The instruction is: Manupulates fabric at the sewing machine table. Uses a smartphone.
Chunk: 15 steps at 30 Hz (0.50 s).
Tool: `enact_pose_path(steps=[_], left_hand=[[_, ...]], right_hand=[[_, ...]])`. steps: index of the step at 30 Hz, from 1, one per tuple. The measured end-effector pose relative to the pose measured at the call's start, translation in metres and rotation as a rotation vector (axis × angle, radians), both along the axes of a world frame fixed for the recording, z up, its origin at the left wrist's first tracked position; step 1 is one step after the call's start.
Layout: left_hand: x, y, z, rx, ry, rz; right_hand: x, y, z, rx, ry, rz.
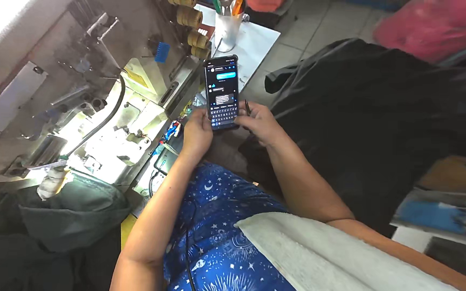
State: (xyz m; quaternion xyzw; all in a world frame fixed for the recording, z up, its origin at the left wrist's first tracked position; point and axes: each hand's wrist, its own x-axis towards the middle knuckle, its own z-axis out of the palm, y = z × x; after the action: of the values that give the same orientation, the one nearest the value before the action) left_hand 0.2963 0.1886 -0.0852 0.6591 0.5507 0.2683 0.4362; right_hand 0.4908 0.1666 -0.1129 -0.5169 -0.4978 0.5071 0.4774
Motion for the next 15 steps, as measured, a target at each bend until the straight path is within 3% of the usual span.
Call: enact_pose_path(steps=[15], left_hand=[[0.005, -0.005, 0.005, 0.043, 0.0, 0.012]], right_hand=[[-0.023, 0.001, 0.001, 0.009, -0.036, -0.156]])
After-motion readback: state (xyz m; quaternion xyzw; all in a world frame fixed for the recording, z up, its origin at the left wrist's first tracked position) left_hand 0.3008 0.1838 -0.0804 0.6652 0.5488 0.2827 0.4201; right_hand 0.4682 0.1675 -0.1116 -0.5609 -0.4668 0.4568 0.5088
